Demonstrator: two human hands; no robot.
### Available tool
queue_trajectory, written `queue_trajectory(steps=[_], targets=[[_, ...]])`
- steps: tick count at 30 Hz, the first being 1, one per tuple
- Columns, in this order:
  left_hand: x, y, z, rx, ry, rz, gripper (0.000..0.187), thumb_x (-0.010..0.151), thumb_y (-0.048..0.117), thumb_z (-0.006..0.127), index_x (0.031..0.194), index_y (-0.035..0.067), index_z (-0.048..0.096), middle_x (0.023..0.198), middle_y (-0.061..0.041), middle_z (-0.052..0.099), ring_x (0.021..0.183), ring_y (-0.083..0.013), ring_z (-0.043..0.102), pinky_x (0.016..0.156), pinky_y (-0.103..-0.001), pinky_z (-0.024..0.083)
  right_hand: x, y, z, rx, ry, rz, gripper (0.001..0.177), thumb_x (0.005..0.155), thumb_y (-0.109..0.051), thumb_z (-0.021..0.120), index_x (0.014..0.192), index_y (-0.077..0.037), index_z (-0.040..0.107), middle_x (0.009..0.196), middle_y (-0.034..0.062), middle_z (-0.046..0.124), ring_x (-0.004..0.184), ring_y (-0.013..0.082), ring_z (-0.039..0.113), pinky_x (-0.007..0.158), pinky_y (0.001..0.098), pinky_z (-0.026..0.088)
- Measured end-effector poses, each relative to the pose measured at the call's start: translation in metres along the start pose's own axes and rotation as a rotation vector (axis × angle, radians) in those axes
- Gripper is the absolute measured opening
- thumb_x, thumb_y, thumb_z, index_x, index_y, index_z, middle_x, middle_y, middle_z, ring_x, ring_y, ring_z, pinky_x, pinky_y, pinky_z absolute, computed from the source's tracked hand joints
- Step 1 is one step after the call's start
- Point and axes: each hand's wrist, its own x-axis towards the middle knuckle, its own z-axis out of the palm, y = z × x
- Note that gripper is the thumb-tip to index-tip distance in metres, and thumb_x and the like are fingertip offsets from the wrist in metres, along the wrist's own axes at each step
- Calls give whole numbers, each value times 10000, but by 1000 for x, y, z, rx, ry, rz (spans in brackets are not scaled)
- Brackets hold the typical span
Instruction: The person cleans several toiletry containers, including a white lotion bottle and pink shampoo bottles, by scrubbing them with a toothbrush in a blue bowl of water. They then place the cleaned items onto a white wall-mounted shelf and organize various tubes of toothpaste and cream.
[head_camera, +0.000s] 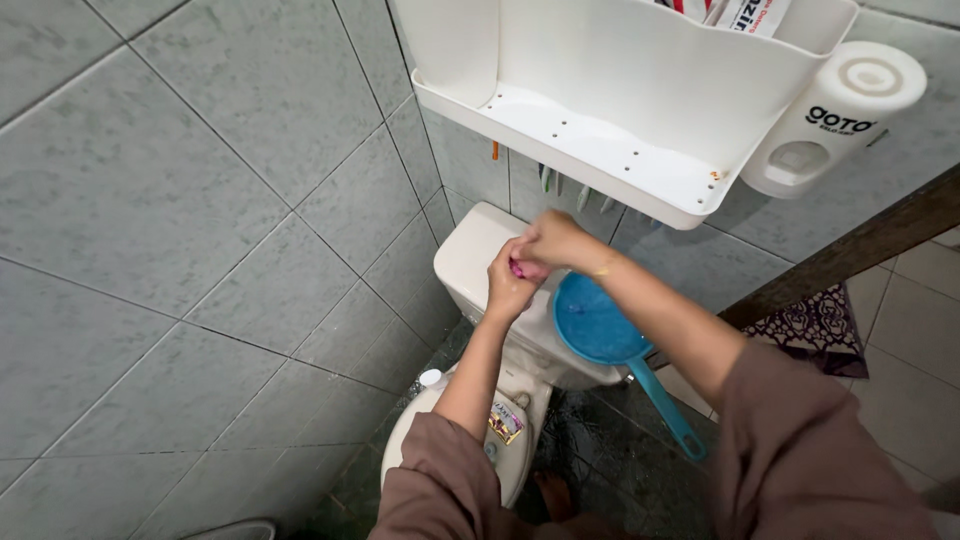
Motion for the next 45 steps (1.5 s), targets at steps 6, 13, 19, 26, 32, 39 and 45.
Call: queue_trajectory(steps=[6, 13, 19, 26, 32, 39, 45], targets=[[14, -6, -2, 411, 70, 479, 195, 851, 60, 784, 998, 47, 655, 991, -150, 707, 926, -348, 701, 828, -422, 571, -37, -70, 9, -615, 367, -257, 81, 732, -75, 739, 765, -26, 793, 859, 251, 737, 799, 389, 725, 748, 463, 592], [-2, 57, -19, 458, -46, 383, 366, 722, 182, 847, 1017, 43, 680, 985, -159, 690, 905, -391, 659, 755, -476, 530, -49, 136, 0, -962, -131, 279, 178, 829, -98, 657, 904, 17, 770, 912, 286, 748, 850, 374, 770, 764, 462, 611], [5, 51, -12, 218, -127, 437, 125, 860, 143, 767, 956, 67, 740, 977, -116, 715, 912, -312, 709, 832, -382, 569, -21, 262, 16, -132, -114, 523, 309, 907, -293, 672, 956, -8, 780, 830, 163, 751, 743, 292, 707, 677, 414, 580], [8, 33, -18, 325, -114, 526, 161, 779, 98, 748, 937, 68, 754, 1056, -137, 718, 1002, -340, 684, 867, -398, 547, -10, 85, -23, 631, -192, 426, 216, 945, -223, 608, 960, -32, 707, 798, 83, 753, 702, 197, 742, 623, 311, 634], [20, -9, -6, 887, -156, 501, 261, 861, 129, 726, 1118, 94, 709, 1130, -158, 726, 1120, -357, 665, 1003, -446, 522, -21, -45, 26, -594, 246, -145, 208, 878, -276, 695, 989, -162, 830, 1004, 128, 789, 946, 323, 758, 877, 433, 602], [14, -59, -7, 104, 51, 182, 476, 766, 186, 782, 1200, 38, 652, 1018, -159, 762, 976, -303, 761, 819, -392, 581, -14, -12, 66, -617, 314, -227, 400, 879, -344, 702, 1256, -207, 710, 1241, 236, 550, 1080, 495, 545, 884, 567, 514], [4, -97, -6, 205, 39, 72, 493, 709, 174, 891, 1120, 15, 670, 983, -166, 756, 920, -276, 749, 823, -369, 575, -5, 8, 54, -621, 302, -228, 406, 821, -380, 790, 1145, -150, 707, 1155, 170, 671, 1071, 359, 688, 950, 457, 575]])
